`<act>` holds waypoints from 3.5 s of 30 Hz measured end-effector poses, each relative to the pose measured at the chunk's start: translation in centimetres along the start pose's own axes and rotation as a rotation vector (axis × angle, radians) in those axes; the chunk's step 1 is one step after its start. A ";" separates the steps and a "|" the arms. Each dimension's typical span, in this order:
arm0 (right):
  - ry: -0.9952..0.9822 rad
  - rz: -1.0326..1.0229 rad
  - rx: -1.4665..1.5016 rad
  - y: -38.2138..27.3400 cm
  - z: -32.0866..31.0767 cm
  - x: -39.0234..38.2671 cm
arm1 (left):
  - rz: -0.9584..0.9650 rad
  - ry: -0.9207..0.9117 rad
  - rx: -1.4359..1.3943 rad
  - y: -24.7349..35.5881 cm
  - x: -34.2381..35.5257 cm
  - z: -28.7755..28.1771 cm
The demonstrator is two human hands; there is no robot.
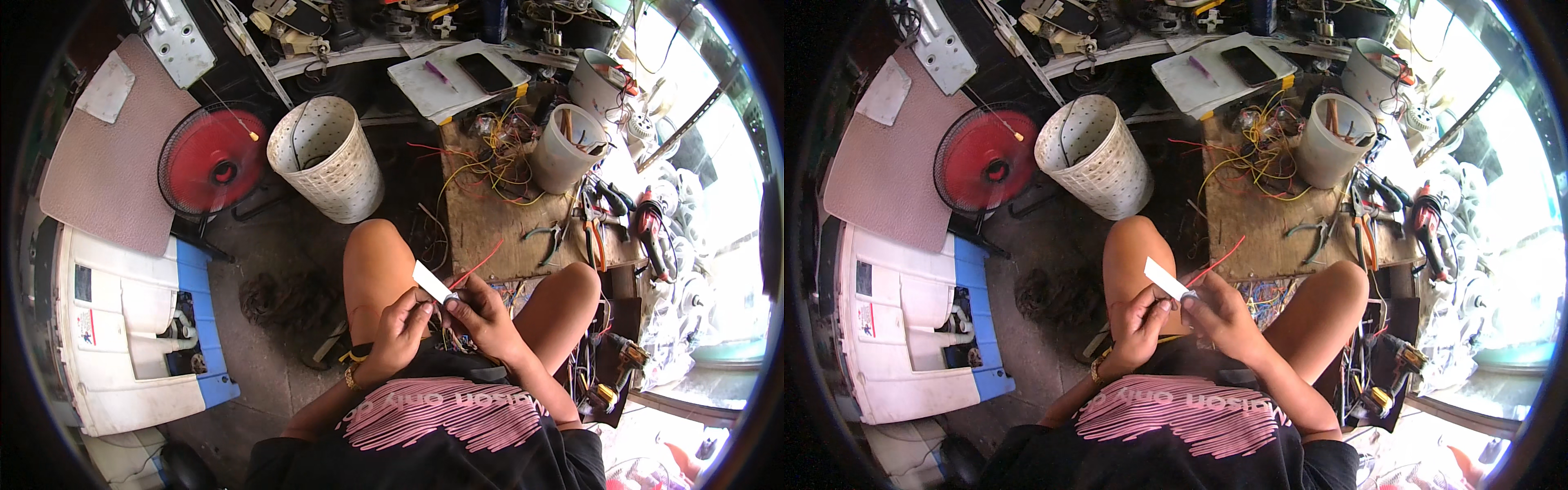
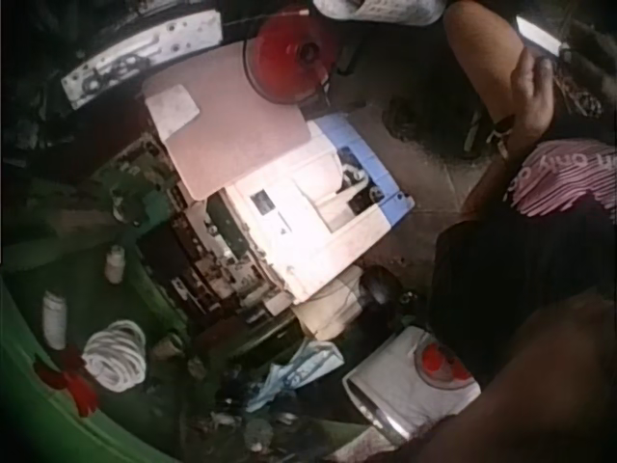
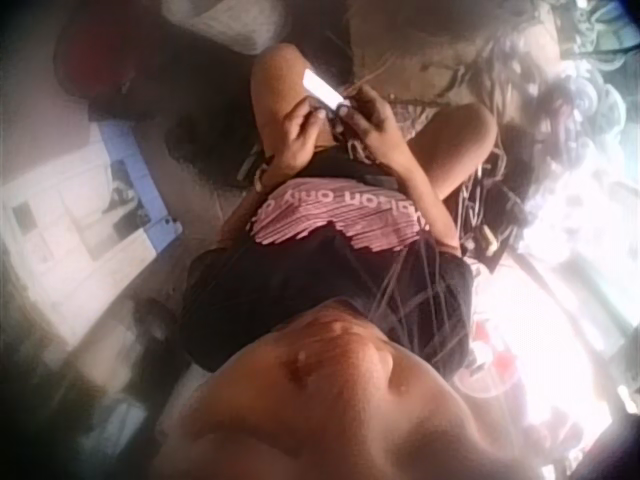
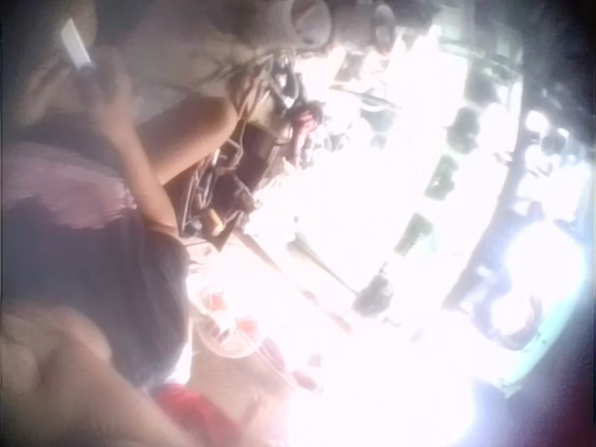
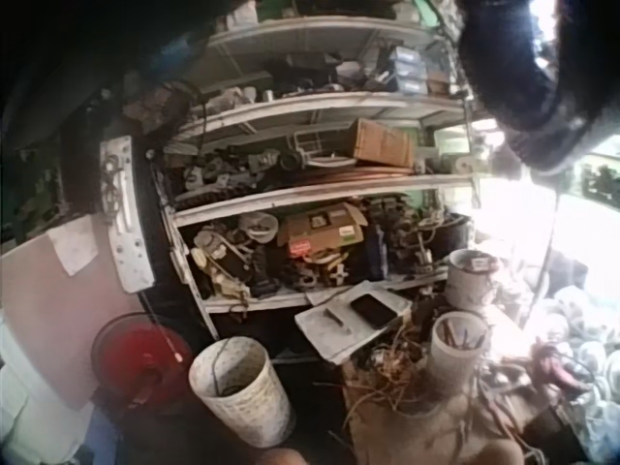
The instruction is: The person strips the ends of red and black wires using a tool and joins them to a bundle of wires before wrapping the connection with white adhesive tape.
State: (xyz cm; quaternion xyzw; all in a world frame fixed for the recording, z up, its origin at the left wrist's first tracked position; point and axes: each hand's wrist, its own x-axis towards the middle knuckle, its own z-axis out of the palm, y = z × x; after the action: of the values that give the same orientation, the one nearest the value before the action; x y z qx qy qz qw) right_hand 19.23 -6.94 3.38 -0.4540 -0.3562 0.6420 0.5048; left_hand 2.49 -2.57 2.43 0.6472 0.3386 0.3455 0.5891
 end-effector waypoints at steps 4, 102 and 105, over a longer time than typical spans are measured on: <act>0.010 -0.029 -0.068 -0.4 0.3 -0.1 | 0.007 0.053 -0.026 -2.3 -0.1 0.3; 0.094 -0.072 -0.045 0.2 -0.2 -1.6 | -0.155 -0.063 -0.171 -0.3 -2.5 -1.4; 0.110 -0.076 0.016 0.4 -0.5 -1.6 | -0.148 -0.062 -0.125 -0.6 -2.6 -1.4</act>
State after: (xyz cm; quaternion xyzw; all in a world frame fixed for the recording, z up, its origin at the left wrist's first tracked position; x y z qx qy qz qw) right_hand 19.74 -8.61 3.19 -0.4707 -0.3396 0.5993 0.5513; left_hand -0.11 -3.96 1.80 0.5929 0.3449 0.3010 0.6625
